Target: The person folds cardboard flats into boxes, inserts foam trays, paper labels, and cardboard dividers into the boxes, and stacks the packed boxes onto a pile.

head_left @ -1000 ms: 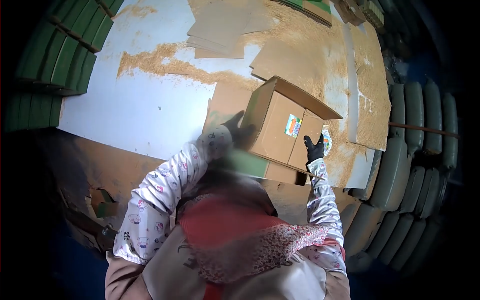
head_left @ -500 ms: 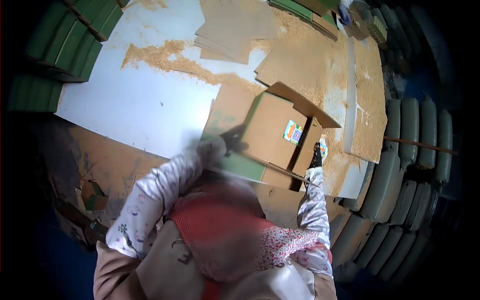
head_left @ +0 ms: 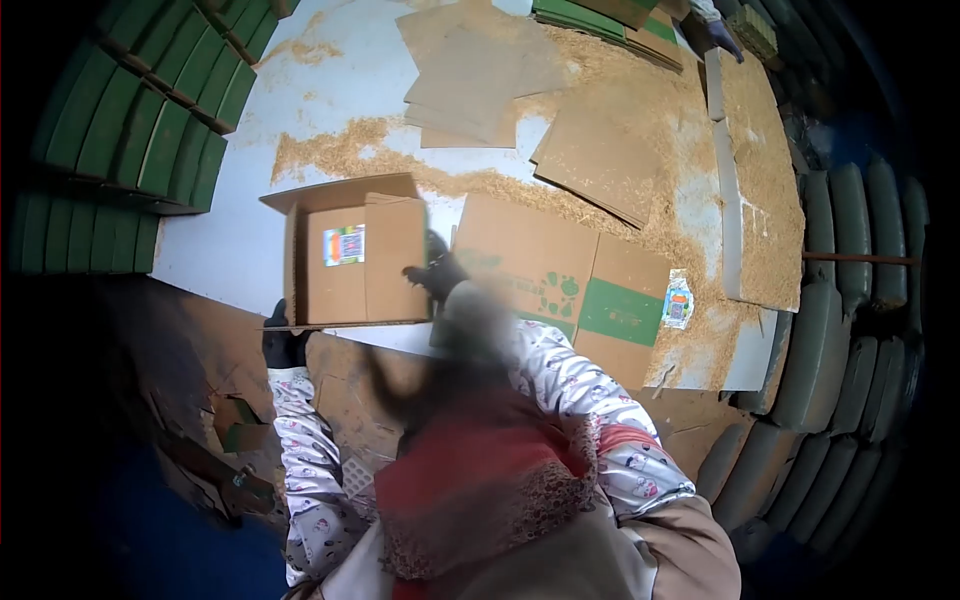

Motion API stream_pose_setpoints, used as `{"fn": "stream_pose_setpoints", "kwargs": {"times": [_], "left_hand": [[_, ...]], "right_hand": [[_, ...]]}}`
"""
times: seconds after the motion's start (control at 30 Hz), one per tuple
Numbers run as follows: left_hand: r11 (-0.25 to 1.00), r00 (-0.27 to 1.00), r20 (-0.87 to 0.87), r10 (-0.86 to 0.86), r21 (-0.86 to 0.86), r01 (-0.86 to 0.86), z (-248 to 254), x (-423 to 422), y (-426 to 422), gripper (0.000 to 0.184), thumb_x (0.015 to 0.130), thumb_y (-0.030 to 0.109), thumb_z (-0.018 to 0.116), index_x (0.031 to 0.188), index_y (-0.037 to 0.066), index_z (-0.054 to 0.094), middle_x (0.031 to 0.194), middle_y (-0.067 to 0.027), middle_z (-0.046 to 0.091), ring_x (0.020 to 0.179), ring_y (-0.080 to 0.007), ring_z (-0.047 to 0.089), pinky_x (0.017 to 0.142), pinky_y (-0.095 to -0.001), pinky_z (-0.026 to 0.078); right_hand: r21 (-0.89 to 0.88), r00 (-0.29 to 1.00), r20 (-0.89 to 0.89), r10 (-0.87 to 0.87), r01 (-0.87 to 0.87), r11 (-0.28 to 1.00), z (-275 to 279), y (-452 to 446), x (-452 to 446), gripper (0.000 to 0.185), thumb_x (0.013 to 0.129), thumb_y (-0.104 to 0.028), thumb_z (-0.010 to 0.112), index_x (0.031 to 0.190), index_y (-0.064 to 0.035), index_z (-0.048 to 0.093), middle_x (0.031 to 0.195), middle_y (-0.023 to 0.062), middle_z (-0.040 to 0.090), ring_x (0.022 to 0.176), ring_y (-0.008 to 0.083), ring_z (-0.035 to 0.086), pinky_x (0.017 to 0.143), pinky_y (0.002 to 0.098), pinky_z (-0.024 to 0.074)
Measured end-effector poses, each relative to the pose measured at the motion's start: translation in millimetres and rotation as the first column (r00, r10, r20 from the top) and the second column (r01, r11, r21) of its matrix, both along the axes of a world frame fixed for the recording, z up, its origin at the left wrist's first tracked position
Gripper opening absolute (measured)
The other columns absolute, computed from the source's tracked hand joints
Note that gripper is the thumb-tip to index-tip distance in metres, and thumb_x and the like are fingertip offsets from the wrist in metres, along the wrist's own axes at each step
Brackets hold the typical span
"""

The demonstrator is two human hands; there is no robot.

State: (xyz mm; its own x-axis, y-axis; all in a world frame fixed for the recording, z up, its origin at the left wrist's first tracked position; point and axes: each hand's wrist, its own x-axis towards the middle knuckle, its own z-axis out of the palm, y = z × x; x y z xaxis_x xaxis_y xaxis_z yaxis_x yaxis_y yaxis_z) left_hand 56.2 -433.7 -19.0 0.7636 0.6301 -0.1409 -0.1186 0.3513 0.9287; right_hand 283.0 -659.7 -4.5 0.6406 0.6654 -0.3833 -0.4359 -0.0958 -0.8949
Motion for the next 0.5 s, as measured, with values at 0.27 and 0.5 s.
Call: {"fn": "stream_pose_setpoints", "kwargs": {"times": [0.27, 0.5], "left_hand": [[0.901, 0.796, -0.583, -0.163, 0.242, 0.361, -4, 26, -146, 0.022, 0.076, 0.018, 0.056, 0.09, 0.002, 0.058, 0.094, -0.0086, 0.057, 0.087, -0.0205, 0.054, 0.073, -0.0317, 0.044], [0.708, 0.61, -0.792, -0.032, 0.413, 0.573, -31, 171, -196, 0.049, 0.065, 0.026, 0.06, 0.104, -0.001, 0.049, 0.1, -0.0184, 0.053, 0.088, -0.0307, 0.053, 0.077, -0.038, 0.042]], "right_hand": [[-0.399, 0.559, 0.818, 0.138, 0.378, 0.835, 14, -145, 22, 0.044, 0.067, -0.02, 0.061, 0.107, -0.0066, 0.049, 0.106, 0.0135, 0.051, 0.102, 0.029, 0.046, 0.087, 0.0359, 0.0367], [-0.489, 0.708, 0.428, -0.562, 0.704, 0.515, -59, -353, 36, 0.06, 0.066, 0.0, 0.059, 0.118, 0.0033, 0.03, 0.112, 0.0163, 0.047, 0.099, 0.0213, 0.049, 0.082, 0.0287, 0.0407]]}}
